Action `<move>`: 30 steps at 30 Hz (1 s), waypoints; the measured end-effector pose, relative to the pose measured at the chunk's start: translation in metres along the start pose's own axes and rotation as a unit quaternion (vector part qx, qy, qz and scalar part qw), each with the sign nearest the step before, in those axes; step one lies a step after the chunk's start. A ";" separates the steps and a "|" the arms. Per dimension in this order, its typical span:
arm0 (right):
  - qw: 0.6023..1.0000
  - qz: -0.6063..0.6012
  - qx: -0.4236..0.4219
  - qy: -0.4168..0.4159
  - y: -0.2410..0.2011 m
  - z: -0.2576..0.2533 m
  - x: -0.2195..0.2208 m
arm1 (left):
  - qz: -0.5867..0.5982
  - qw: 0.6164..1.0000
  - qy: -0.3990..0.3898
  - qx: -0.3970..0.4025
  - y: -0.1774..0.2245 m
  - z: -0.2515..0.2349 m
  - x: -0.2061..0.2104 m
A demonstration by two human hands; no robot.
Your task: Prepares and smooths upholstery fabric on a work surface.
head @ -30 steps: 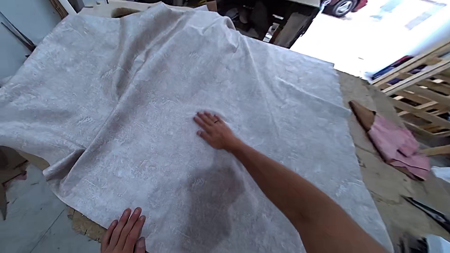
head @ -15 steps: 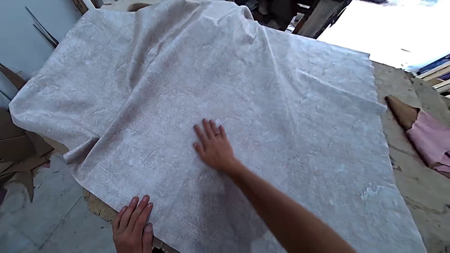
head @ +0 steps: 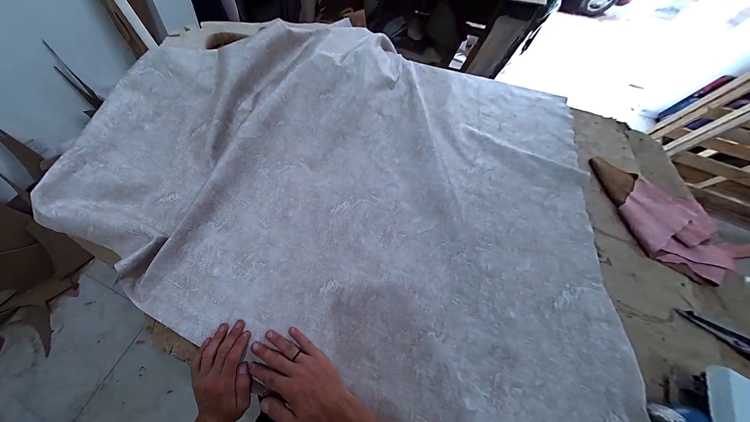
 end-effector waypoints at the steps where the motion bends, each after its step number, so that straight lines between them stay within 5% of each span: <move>1: 0.998 -0.034 0.030 0.038 0.003 -0.004 -0.008 | 0.003 1.000 0.000 -0.002 -0.001 0.000 0.000; 5: 0.941 0.080 0.259 0.205 0.031 -0.022 -0.034 | 0.014 1.000 -0.011 -0.004 0.001 -0.004 -0.001; 8: 0.905 0.191 0.358 0.126 0.064 0.005 -0.029 | 0.016 0.999 -0.035 -0.002 0.005 -0.003 -0.001; 14: 0.833 0.339 0.422 0.116 0.099 0.149 -0.110 | 0.028 0.998 -0.064 0.008 0.005 -0.003 -0.001; 22: 0.751 0.359 0.539 0.129 0.142 0.325 -0.217 | 0.044 0.995 -0.085 0.007 0.000 -0.001 -0.002; 25: 0.685 0.363 0.616 0.141 0.153 0.367 -0.243 | 0.042 0.996 -0.081 0.000 0.000 -0.002 -0.001; 28: 0.630 0.365 0.670 0.146 0.141 0.339 -0.230 | 0.037 0.997 -0.075 0.000 0.000 0.000 -0.001; 30: 0.657 0.379 0.637 0.137 0.126 0.276 -0.191 | 0.038 0.997 -0.067 -0.001 -0.001 -0.001 0.000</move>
Point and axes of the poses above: each hand's wrist, its own z-axis away from the middle knuckle, its own x-axis out of the palm, y = z × x, the point moved 9 cm from there along -z, towards the middle knuckle, and after that the axes turned 13 degrees about y, right-handed, at the moved point
